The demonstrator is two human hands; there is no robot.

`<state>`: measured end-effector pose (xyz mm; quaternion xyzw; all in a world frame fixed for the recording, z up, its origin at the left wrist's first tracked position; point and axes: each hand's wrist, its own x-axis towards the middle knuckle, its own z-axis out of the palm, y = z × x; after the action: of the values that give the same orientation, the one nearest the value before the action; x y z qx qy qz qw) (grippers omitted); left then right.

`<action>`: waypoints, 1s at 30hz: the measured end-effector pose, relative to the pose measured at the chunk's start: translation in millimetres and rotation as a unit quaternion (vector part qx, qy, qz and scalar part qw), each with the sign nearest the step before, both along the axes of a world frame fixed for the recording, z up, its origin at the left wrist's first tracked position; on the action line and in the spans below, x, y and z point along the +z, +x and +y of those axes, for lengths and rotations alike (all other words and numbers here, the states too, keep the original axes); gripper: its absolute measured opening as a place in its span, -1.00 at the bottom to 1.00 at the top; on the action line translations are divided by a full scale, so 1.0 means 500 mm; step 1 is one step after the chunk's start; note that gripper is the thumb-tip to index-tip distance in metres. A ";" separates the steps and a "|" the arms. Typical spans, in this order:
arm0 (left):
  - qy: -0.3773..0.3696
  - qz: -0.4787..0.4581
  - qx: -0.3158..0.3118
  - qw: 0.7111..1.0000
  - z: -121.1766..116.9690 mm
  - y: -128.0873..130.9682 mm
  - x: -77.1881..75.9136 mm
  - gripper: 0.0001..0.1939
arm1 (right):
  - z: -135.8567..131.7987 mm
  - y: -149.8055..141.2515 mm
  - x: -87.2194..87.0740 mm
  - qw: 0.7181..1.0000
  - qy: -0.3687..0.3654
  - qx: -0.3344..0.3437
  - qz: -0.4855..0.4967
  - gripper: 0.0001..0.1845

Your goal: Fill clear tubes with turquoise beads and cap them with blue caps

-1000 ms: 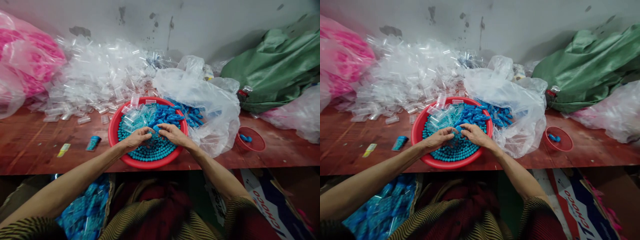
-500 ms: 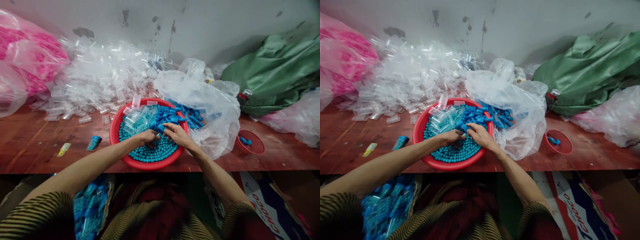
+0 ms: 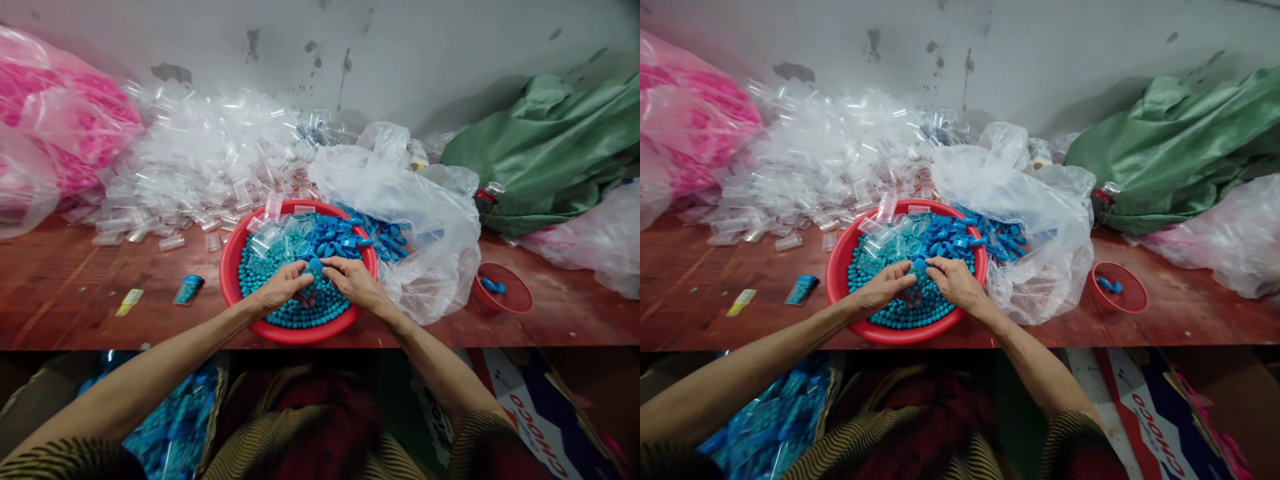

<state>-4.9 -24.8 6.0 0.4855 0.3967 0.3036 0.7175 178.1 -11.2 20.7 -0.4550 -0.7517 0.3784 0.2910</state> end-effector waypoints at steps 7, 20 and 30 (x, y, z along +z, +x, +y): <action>0.056 0.031 0.087 0.994 -0.027 0.010 0.000 -0.32 | -0.025 -0.018 0.001 0.995 0.091 0.003 -0.034 -0.67; 0.069 0.029 0.121 0.990 -0.028 0.015 0.006 -0.58 | -0.011 -0.009 -0.002 0.995 0.063 0.073 -0.024 -0.68; 0.059 0.053 0.124 0.989 -0.023 0.005 0.015 -0.60 | 0.010 0.000 -0.009 0.991 -0.055 0.096 0.078 -0.64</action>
<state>-2.3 -36.5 13.4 0.4894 0.4730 0.3871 0.6220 178.1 -6.2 16.3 -0.3653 -0.7451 0.4793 0.2856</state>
